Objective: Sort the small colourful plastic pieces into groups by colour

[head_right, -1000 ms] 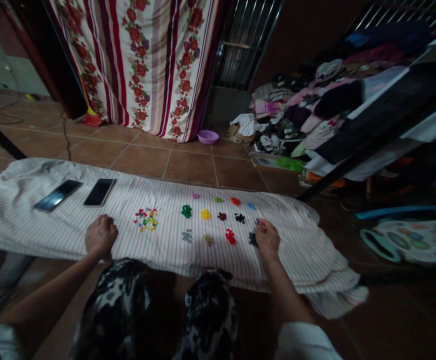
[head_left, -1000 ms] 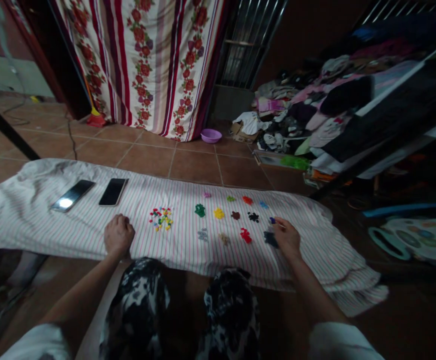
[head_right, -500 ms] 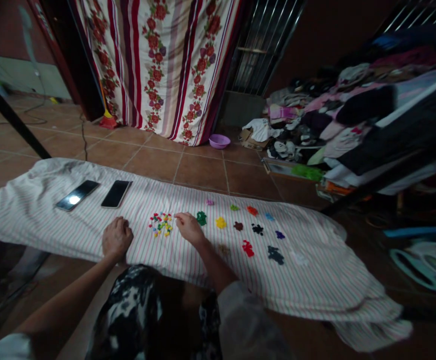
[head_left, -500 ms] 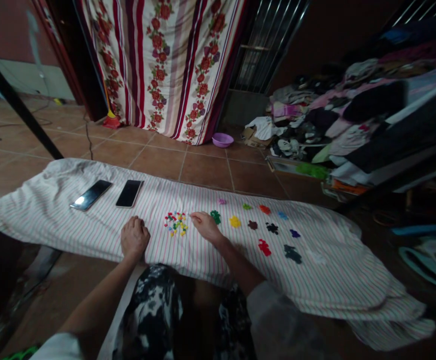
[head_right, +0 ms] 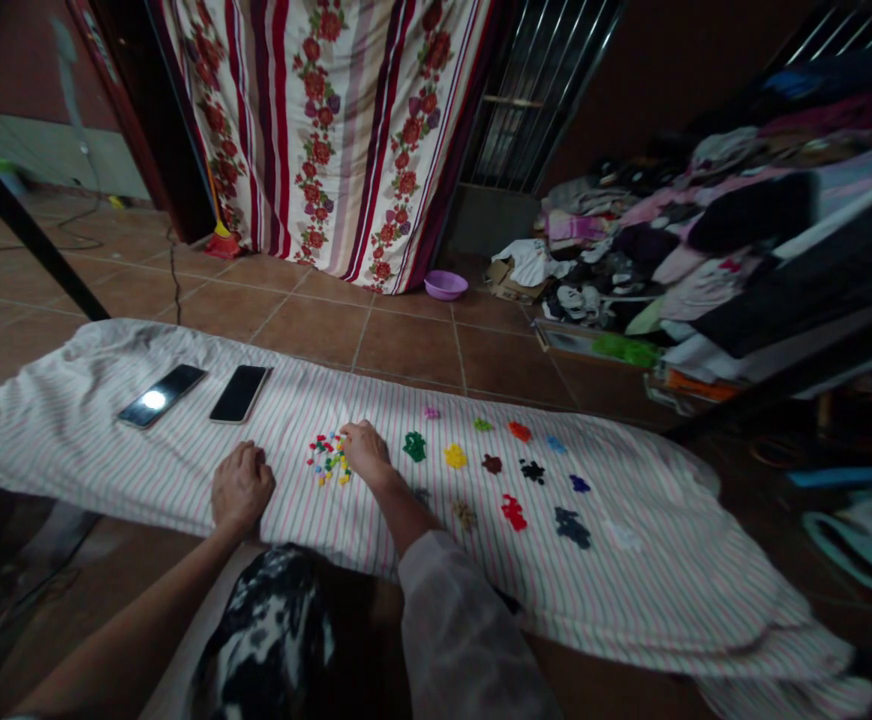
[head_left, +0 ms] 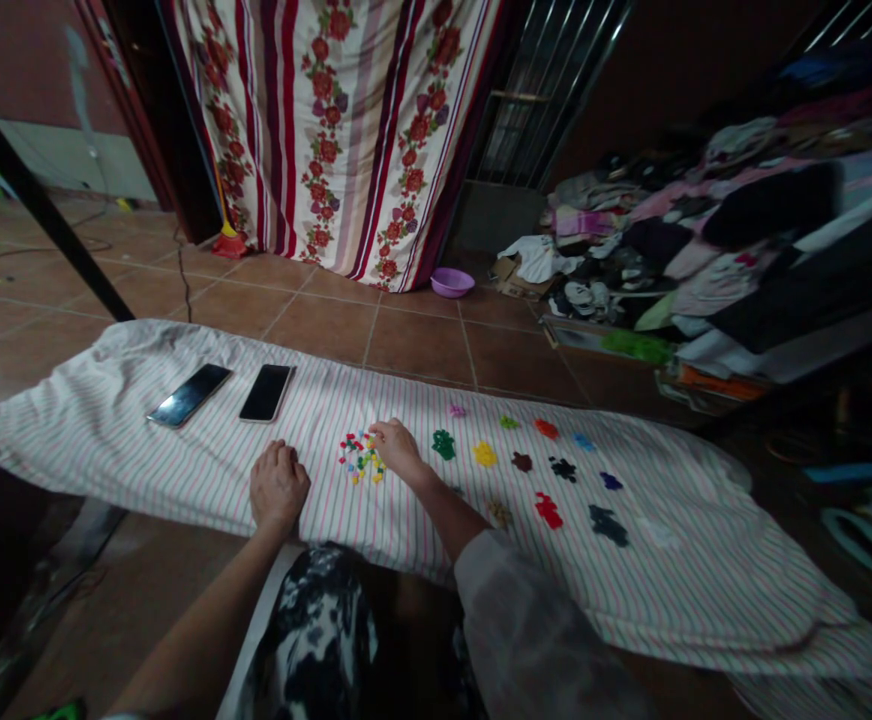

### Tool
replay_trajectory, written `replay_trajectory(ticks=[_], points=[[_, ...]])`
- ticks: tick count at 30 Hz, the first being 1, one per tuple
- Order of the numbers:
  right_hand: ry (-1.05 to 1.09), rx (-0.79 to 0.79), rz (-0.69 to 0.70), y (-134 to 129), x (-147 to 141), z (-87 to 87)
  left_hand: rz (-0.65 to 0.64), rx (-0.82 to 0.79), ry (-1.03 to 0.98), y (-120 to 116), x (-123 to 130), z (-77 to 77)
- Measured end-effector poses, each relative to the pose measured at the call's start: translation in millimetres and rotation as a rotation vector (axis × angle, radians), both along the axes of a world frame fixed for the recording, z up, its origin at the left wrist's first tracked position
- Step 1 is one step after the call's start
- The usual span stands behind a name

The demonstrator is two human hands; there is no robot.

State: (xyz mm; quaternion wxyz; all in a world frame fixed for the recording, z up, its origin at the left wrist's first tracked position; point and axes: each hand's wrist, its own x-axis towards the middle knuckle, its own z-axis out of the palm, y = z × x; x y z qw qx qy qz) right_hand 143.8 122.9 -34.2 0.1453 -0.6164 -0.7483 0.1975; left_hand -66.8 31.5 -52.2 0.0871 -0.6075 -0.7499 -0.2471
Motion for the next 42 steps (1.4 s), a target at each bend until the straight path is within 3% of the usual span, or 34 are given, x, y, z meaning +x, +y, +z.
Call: replay_trajectory(ticks=[7,22,31,42], points=[[0.011,-0.003,-0.013,0.6,-0.5,1.7,-0.002,0.033,0.009,1.4,-0.9,-3.2],[0.301,0.072,-0.069,-10.6,2.1,-2.7,-0.002,-0.017,-0.028,-0.2,0.2,2.9],[0.313,0.157,0.004,-14.2,17.4,9.4,-0.01,-0.016,-0.034,-1.6,1.0,5.9],[0.337,0.083,-0.09,-25.0,40.9,20.7,-0.014,-0.071,-0.016,-2.8,1.2,13.6]])
